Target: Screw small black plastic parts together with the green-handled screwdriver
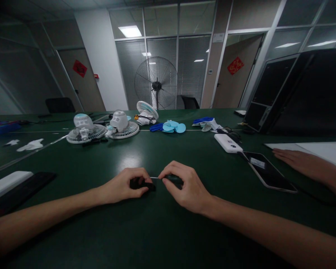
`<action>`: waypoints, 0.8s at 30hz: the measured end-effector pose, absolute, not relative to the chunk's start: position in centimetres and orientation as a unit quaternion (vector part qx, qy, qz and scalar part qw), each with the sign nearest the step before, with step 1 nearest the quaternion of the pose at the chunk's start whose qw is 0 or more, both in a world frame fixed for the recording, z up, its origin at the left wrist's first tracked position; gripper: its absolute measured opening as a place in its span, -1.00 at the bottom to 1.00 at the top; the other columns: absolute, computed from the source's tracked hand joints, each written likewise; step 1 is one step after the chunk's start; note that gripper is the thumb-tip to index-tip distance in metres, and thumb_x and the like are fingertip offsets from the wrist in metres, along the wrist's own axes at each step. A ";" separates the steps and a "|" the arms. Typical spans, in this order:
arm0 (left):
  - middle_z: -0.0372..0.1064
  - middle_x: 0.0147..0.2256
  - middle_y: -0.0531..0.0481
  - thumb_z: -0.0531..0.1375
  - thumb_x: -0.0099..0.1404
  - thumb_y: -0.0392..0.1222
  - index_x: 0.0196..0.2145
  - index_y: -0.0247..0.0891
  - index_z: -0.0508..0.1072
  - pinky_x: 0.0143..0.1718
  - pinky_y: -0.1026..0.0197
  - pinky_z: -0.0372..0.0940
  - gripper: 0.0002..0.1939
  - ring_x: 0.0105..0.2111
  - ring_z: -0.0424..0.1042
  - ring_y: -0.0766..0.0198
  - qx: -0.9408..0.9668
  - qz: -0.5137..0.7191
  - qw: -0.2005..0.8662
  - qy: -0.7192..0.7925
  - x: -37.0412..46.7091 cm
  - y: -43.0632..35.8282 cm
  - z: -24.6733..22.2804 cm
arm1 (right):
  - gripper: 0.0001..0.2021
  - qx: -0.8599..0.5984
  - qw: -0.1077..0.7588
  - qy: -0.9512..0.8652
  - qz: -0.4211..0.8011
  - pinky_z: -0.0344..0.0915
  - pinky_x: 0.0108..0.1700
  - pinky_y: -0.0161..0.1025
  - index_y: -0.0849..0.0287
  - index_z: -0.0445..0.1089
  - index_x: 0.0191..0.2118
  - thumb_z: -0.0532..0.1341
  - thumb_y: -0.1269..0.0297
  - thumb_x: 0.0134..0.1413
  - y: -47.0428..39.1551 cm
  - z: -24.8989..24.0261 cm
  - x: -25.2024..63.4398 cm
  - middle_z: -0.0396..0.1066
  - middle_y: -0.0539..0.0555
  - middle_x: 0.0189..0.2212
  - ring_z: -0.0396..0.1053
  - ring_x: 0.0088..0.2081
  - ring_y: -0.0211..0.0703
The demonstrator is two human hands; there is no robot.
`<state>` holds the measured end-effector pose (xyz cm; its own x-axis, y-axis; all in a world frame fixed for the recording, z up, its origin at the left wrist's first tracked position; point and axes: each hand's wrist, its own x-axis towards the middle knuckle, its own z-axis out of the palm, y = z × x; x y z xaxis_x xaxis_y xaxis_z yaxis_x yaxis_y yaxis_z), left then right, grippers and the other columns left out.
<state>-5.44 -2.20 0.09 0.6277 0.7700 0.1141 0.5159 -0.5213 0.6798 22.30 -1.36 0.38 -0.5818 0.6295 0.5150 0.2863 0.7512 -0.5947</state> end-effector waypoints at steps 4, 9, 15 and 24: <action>0.43 -0.06 -0.10 0.19 0.46 -0.19 0.03 -0.16 0.49 -0.14 0.16 0.34 -0.78 -0.13 0.43 0.17 0.888 0.188 0.238 0.345 -4.9 -3.1 0.3 | -0.83 -0.268 0.375 -0.858 0.225 0.41 -0.09 -0.15 0.12 0.53 -0.10 0.24 0.46 0.29 -1.4 0.3 22.3 0.51 0.12 -0.15 0.49 -0.13 -0.06; 0.42 0.00 -0.13 0.13 0.49 -0.17 0.08 -0.14 0.46 0.03 0.07 0.33 -0.74 -0.02 0.41 0.09 0.893 0.187 0.182 0.366 -7.1 -1.0 0.2 | -0.85 -0.280 0.382 -0.855 0.213 0.44 -0.08 -0.15 0.10 0.52 -0.08 0.24 0.42 0.32 -1.2 0.1 22.5 0.52 0.11 -0.13 0.49 -0.11 -0.06; 0.43 0.02 -0.17 0.11 0.47 -0.03 0.06 -0.19 0.49 0.00 0.01 0.36 -0.67 -0.03 0.44 0.01 0.815 0.217 0.075 0.532 -16.2 5.5 -1.5 | -0.82 -0.349 0.322 -0.859 0.190 0.50 -0.19 -0.21 0.01 0.50 0.04 0.24 0.32 0.39 -0.2 -1.1 22.9 0.48 0.07 -0.01 0.50 -0.09 -0.09; 0.42 0.12 -0.30 0.14 0.39 -0.05 0.11 -0.25 0.49 0.09 -0.17 0.30 -0.59 0.11 0.35 -0.23 0.705 0.204 -0.074 0.675 -18.9 6.0 -0.8 | -0.72 -0.361 0.269 -0.892 0.040 0.51 -0.21 -0.11 0.05 0.51 0.07 0.24 0.45 0.32 1.3 -1.9 24.1 0.49 0.12 0.02 0.50 -0.11 0.00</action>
<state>-18.91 6.03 -0.83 0.0044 0.9221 0.3870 0.9822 -0.0768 0.1716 24.10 1.33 -1.86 -0.5941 0.6660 0.4511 0.6230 0.7357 -0.2657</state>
